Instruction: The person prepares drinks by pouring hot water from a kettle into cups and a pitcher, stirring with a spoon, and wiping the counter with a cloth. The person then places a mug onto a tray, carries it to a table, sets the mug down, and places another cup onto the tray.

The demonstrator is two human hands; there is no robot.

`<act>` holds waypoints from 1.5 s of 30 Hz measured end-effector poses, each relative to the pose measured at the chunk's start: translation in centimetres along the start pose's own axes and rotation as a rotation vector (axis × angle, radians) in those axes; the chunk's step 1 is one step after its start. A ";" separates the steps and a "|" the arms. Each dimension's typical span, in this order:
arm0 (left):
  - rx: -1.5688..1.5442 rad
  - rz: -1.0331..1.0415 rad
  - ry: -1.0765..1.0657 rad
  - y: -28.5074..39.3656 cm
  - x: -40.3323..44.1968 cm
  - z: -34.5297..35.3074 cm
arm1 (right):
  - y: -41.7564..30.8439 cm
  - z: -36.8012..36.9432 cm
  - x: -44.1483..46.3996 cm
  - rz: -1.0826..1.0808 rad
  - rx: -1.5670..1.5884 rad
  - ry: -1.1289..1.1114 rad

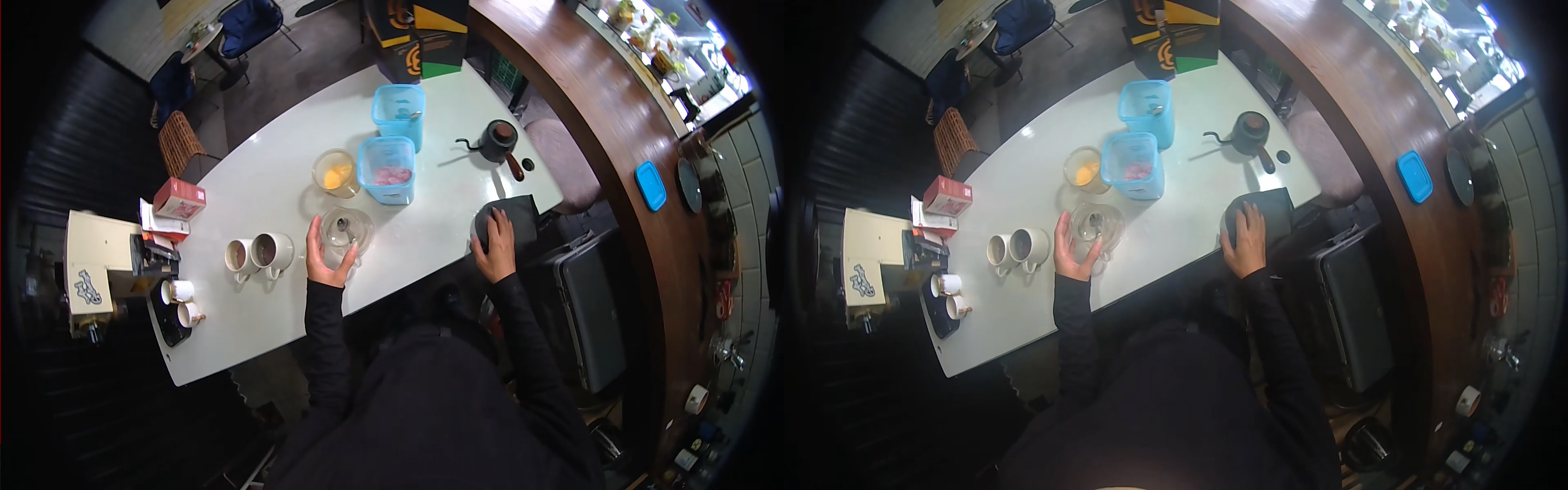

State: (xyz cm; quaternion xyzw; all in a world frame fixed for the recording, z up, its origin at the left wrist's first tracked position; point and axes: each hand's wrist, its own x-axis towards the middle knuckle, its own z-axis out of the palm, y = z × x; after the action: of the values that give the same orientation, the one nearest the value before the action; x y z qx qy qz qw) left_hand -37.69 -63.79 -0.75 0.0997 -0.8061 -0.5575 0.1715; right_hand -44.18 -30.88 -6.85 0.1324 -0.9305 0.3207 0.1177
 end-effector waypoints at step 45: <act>0.274 0.181 -0.070 -3.8 -1.1 -6.5 | -17.7 13.2 -0.4 -0.287 -0.075 -0.309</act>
State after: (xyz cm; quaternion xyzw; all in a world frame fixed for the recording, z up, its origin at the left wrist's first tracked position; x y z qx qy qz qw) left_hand -34.30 -70.42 -2.34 0.0297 -0.8858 -0.4276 0.1776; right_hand -39.92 -52.55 -7.07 0.3068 -0.9203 0.2417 0.0229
